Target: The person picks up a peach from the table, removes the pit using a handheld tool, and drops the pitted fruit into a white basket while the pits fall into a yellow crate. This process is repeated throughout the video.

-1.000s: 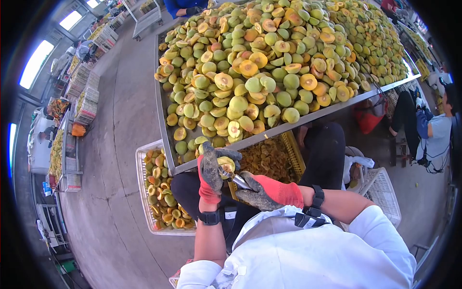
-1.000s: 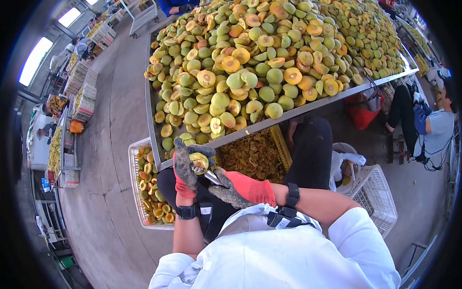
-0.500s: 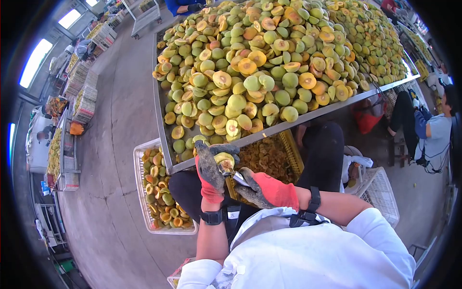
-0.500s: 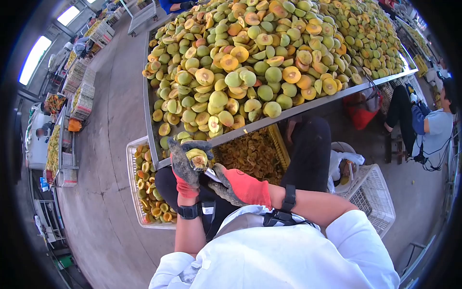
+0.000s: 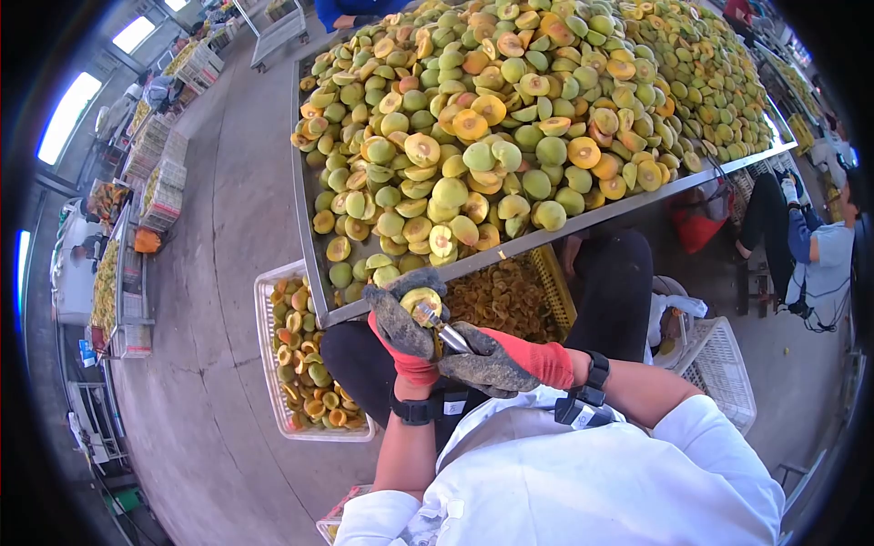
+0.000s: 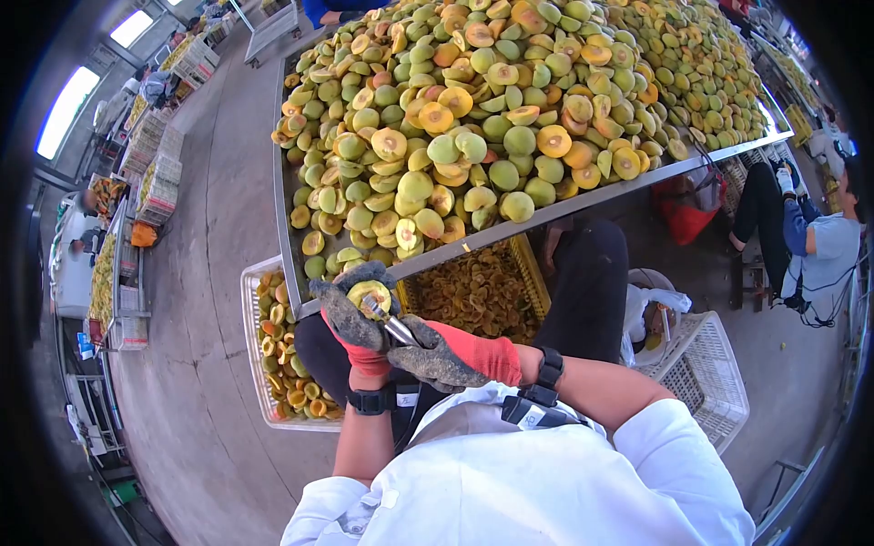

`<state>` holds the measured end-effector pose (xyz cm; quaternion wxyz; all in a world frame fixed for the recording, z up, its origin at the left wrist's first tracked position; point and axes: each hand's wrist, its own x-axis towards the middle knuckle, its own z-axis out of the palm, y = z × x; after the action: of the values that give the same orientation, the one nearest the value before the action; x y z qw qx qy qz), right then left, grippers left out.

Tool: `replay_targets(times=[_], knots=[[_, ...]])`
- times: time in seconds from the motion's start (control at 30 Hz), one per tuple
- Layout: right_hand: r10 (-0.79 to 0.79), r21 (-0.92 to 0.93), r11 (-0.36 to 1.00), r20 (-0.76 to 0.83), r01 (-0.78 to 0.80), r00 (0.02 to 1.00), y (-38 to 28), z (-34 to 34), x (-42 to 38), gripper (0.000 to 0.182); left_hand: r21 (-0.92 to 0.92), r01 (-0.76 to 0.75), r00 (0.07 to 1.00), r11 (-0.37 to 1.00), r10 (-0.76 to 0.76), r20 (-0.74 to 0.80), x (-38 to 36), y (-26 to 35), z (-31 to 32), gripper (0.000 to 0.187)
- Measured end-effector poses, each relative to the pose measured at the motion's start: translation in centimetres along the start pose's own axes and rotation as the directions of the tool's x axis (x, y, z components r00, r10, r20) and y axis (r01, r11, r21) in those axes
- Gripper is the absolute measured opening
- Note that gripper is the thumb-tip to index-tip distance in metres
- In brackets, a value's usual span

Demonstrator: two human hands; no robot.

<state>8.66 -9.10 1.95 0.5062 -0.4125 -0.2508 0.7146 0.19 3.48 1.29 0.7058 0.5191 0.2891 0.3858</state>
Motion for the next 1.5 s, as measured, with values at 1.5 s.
replay_targets(times=[1.5], knots=[[-0.547, -0.928, 0.367, -0.161, 0.063, 0.822, -0.1, -2.4, -1.0, 0.018, -0.043, 0.122, 0.985, 0.992, -0.116, 0.128, 1.9, -2.5, -2.4, 0.074]])
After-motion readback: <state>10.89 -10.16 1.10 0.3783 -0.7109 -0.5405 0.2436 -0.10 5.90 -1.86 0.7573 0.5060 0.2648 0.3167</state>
